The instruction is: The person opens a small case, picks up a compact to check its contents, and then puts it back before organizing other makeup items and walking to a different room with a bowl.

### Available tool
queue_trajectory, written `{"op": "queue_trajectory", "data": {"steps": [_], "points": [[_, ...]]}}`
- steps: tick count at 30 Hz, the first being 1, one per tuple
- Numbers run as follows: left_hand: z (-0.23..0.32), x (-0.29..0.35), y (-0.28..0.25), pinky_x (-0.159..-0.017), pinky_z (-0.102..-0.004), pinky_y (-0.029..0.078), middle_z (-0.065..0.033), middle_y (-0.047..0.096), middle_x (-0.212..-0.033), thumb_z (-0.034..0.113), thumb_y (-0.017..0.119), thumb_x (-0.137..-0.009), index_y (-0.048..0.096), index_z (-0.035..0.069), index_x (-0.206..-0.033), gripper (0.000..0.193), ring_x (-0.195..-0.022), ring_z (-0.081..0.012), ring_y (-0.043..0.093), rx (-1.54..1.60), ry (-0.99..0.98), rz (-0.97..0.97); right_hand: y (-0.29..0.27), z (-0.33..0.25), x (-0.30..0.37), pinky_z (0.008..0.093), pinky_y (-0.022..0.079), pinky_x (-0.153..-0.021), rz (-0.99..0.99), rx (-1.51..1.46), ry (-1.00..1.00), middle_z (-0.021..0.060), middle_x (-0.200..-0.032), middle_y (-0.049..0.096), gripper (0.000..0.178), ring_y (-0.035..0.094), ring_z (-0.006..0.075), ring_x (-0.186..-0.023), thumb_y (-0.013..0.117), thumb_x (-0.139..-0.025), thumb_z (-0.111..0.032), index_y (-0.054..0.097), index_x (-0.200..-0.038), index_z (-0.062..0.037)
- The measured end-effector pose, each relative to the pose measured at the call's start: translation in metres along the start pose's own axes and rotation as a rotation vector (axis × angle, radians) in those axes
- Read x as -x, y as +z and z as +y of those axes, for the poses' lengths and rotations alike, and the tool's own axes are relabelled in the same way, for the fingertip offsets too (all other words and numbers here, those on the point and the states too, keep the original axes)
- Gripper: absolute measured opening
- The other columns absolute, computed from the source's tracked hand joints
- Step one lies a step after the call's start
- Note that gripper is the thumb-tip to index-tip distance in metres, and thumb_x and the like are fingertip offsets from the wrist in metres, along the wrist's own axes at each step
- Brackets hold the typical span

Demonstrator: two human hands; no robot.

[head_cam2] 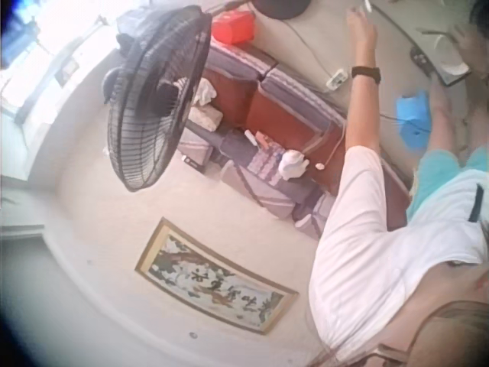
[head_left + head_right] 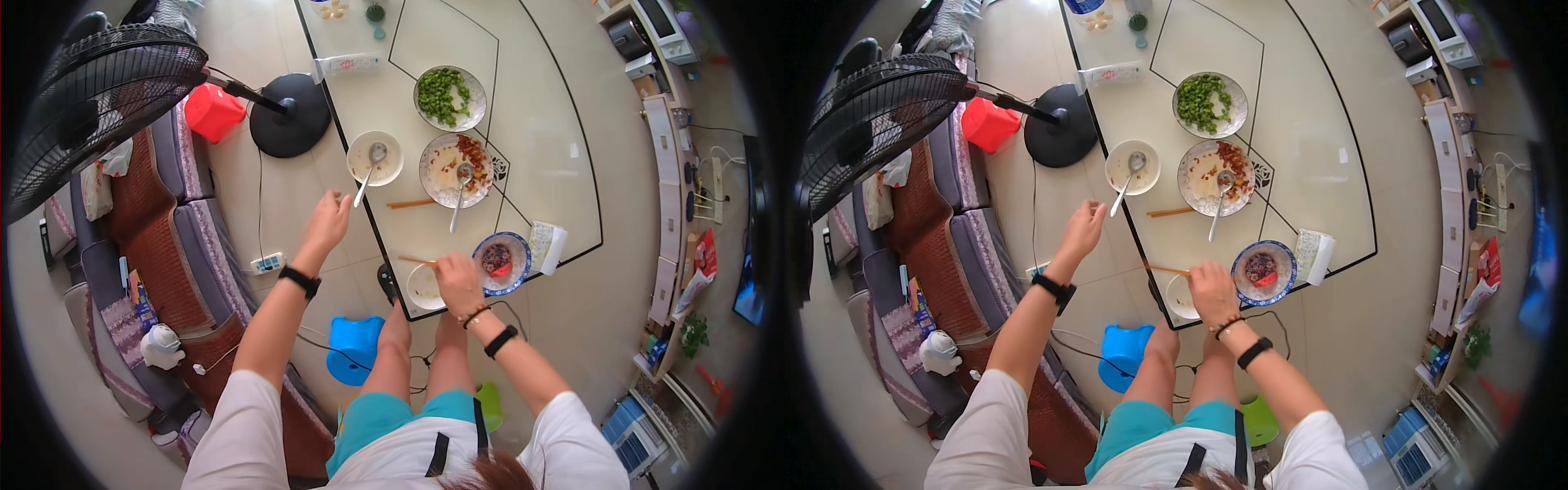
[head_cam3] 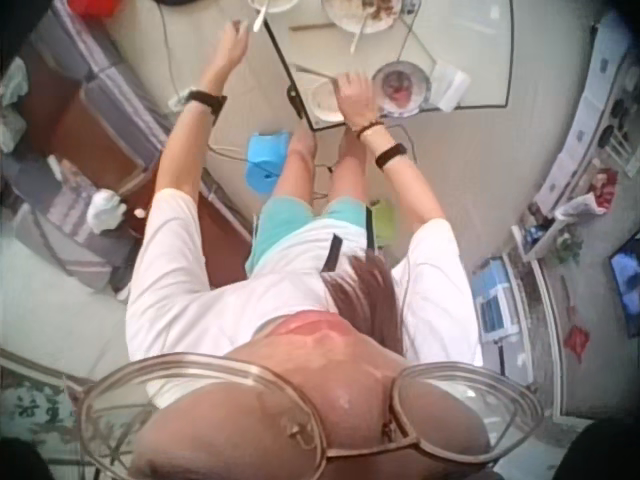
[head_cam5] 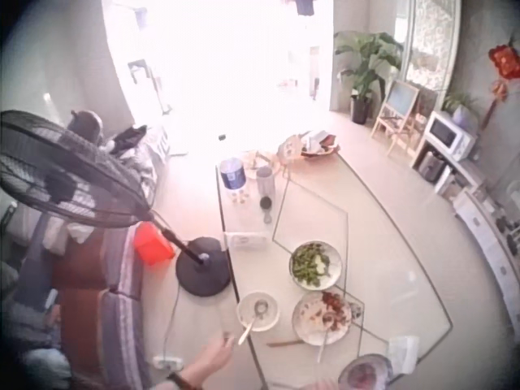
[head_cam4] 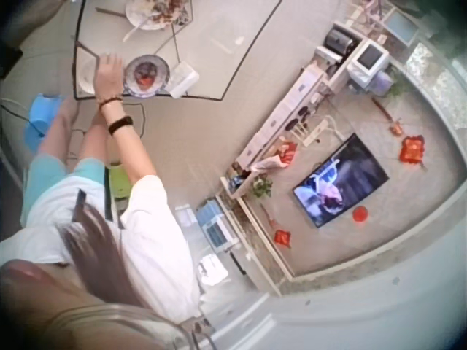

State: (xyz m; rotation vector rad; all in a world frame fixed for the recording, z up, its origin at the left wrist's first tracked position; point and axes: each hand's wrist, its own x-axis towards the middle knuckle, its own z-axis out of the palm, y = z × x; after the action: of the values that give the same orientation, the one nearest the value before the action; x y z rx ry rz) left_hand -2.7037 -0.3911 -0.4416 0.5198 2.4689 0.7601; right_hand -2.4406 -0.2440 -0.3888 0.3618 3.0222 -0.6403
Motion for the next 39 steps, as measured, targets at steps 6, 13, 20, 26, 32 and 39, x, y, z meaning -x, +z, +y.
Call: {"op": "queue_trajectory", "data": {"steps": [6,13,20,26,32,39], "points": [[0.021,-0.033,0.04,-0.067,-0.0392,0.05,-0.0129,0.061,-0.063,0.034,0.048,-0.094,0.061,-0.003,-0.08,0.042,-0.065,-0.029,0.064,0.14,-0.518,-0.383,-0.016,0.003,-0.016,0.0357,0.051,-0.073,0.343,-0.945,0.726,0.0121,-0.094,0.056,0.027,0.062,0.0261,-0.081,0.042,-0.101,-0.024,0.05,-0.096,0.0011],[0.078,0.071,0.047,-0.054,-0.0354,0.042,-0.0114,0.054,-0.058,0.034,0.049,-0.095,0.057,0.0,-0.072,0.042,-0.056,-0.0184,0.053,0.421,-0.239,-0.261,0.014,0.014,-0.061,0.0343,0.057,-0.077,0.173,-1.868,1.03,0.0194,-0.105,0.062,0.034,0.066,0.0313,-0.098,0.037,-0.103,-0.028,0.045,-0.116,0.0021],[0.106,0.117,0.057,-0.052,-0.0277,0.041,-0.0034,0.05,-0.057,0.027,0.042,-0.101,0.055,0.003,-0.073,0.039,-0.053,-0.0118,0.048,0.42,-0.026,-0.472,0.017,0.018,-0.049,0.0259,0.045,-0.05,0.293,-1.894,1.282,-0.0031,-0.068,0.04,0.029,0.041,0.0073,-0.051,0.041,-0.102,-0.027,0.052,-0.107,-0.0016],[0.086,0.044,0.097,-0.084,-0.0402,0.044,-0.0144,0.054,-0.108,0.01,0.066,-0.079,0.051,0.002,-0.109,0.035,-0.102,-0.0314,0.053,-0.377,0.527,-0.031,0.0,0.064,0.002,0.0232,0.035,-0.046,0.445,-1.738,1.258,-0.0043,-0.068,0.038,0.022,0.035,0.0053,-0.049,0.046,-0.1,-0.026,0.053,-0.1,-0.005],[0.048,0.009,0.135,-0.079,-0.0373,0.042,-0.0107,0.053,-0.093,0.009,0.056,-0.079,0.052,0.003,-0.098,0.02,-0.09,-0.0269,0.053,-0.684,0.675,-0.059,-0.004,0.082,0.023,0.0202,0.019,-0.035,0.474,-1.755,1.378,-0.0059,-0.056,0.032,0.022,0.025,0.0031,-0.039,0.05,-0.098,-0.025,0.056,-0.092,-0.0044],[0.031,0.038,0.144,-0.071,-0.0334,0.041,-0.0066,0.054,-0.084,0.012,0.054,-0.079,0.051,0.009,-0.085,0.007,-0.079,-0.0212,0.055,-0.916,0.608,-0.147,-0.024,0.083,0.03,0.022,0.016,-0.035,0.484,-1.977,1.3,-0.0068,-0.052,0.033,0.027,0.021,0.0029,-0.036,0.052,-0.097,-0.027,0.065,-0.094,-0.0028]]}}
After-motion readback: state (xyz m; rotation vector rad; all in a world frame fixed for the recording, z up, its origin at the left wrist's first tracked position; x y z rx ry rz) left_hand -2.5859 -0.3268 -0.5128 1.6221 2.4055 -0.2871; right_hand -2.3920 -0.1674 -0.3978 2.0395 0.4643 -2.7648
